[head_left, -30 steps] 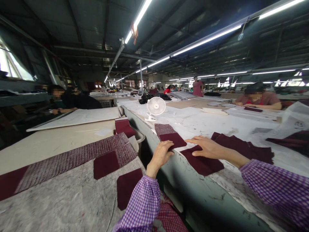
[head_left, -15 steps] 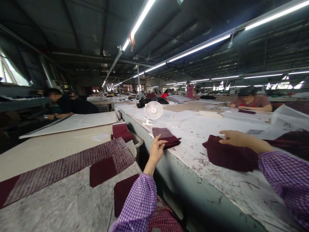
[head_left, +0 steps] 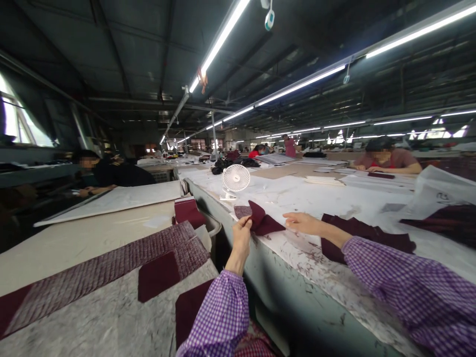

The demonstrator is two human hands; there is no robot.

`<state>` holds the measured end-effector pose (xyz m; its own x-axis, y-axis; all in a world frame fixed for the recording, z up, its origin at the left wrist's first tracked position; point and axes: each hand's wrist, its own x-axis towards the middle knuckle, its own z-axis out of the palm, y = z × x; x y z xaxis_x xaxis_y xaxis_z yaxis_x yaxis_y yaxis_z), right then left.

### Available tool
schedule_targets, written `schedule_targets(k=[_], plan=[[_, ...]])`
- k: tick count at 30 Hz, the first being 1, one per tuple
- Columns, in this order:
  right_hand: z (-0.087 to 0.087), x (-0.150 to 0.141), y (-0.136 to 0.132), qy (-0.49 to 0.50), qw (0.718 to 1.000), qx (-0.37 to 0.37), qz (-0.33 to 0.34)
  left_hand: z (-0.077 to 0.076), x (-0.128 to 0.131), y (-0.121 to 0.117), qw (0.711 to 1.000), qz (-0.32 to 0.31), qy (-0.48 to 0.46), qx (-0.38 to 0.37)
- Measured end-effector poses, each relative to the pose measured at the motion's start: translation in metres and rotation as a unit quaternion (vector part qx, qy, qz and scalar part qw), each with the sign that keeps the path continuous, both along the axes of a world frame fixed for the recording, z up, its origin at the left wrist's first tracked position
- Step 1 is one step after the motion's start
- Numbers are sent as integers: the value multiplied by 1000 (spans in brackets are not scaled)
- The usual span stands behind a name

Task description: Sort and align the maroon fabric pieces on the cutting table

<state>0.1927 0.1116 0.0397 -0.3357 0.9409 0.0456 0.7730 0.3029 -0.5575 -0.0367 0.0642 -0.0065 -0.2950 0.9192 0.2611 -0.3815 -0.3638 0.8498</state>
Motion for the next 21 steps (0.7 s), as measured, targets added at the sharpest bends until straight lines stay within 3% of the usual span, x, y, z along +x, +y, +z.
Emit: schedule_targets(k=[5, 8, 10, 13, 15, 16, 19, 21], plan=[[-12, -41, 11, 15, 997, -11, -81, 3, 16, -14, 995, -57, -71, -27], [-12, -39, 1, 19, 995, 4, -95, 0, 20, -29, 990, -96, -96, -33], [-4, -20, -11, 20, 997, 7, -76, -3, 19, -40, 989, -125, -71, -27], [20, 33, -28, -5, 999, 32, -23, -4, 16, -53, 989, -144, -10, -17], [35, 74, -37, -105, 989, 101, -6, -3, 15, -57, 990, -138, 39, -5], [40, 92, -41, -125, 988, 89, -5, -1, 15, -58, 989, -130, 68, -3], [40, 127, -51, -151, 987, 54, -2, 2, 19, -59, 979, -88, 185, -5], [32, 135, -54, -147, 988, 47, 0, 4, 21, -62, 953, -47, 300, 3]])
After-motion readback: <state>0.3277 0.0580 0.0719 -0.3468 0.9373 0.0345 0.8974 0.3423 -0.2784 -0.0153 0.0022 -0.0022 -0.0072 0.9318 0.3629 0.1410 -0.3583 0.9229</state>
